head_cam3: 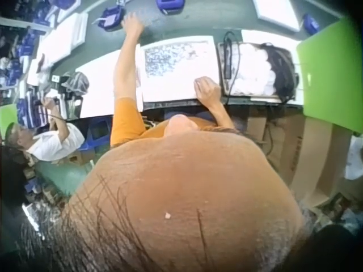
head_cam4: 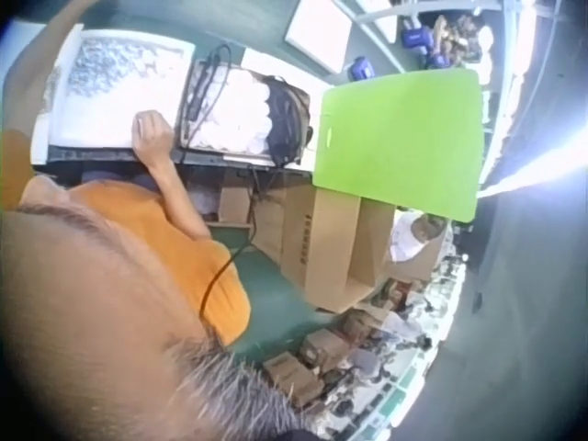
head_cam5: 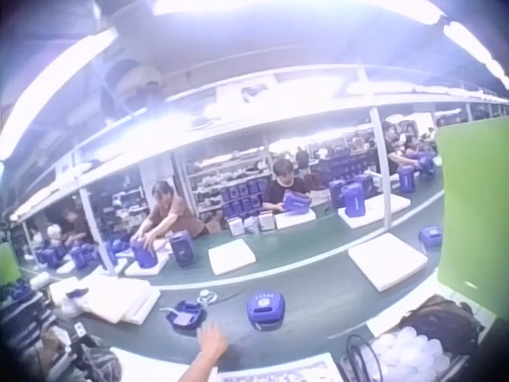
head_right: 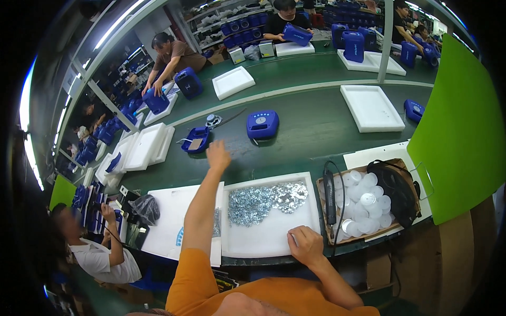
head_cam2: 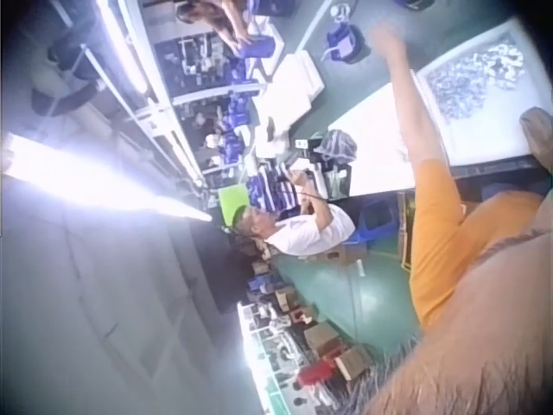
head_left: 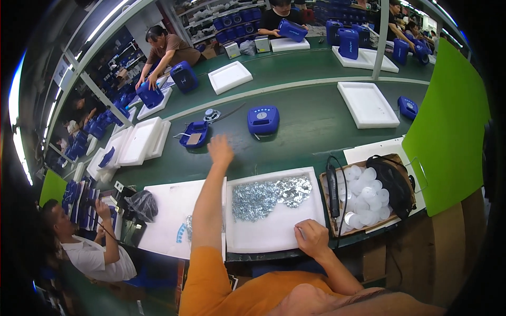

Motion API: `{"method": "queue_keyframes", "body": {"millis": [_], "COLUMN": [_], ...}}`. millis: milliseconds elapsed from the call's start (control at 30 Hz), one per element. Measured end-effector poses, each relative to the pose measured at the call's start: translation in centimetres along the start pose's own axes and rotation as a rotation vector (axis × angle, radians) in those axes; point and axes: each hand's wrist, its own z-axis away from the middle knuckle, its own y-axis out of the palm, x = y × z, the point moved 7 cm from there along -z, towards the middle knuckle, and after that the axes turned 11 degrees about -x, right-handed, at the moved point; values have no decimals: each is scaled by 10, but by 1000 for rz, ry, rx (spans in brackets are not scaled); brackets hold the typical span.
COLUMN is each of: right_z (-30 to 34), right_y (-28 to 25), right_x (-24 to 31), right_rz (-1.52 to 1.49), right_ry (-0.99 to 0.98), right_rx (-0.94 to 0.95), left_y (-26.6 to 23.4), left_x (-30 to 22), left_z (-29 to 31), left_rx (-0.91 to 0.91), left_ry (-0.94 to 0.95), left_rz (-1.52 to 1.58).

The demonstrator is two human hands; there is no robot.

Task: The person assembles electronic enclosures by inserting internal plastic components and securing them with screws using an electric screwdriver.

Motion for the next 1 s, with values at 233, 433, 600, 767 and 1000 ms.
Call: {"method": "queue_keyframes", "body": {"millis": [233, 433, 600, 767, 1000], "right_z": [0, -5, -2, -1, -29], "right_y": [-3, -1, -2, -1, -20], "right_x": [0, 3, 4, 13, 21], "right_rz": [28, 45, 72, 27, -101], "right_ry": [-7, -27, -32, -72, -56], "right_rx": [27, 13, 5, 17, -88], "left_y": [17, 26, -9, -74, -223], "left_x": [116, 131, 109, 135, 53], "left_z": [-17, -24, -11, 27, 118], "left_rx": [56, 43, -122, -429, -218], "left_ry": [-157, -56, 79, -24, -49], "left_rz": [-76, -230, -29, 178, 1152]}}
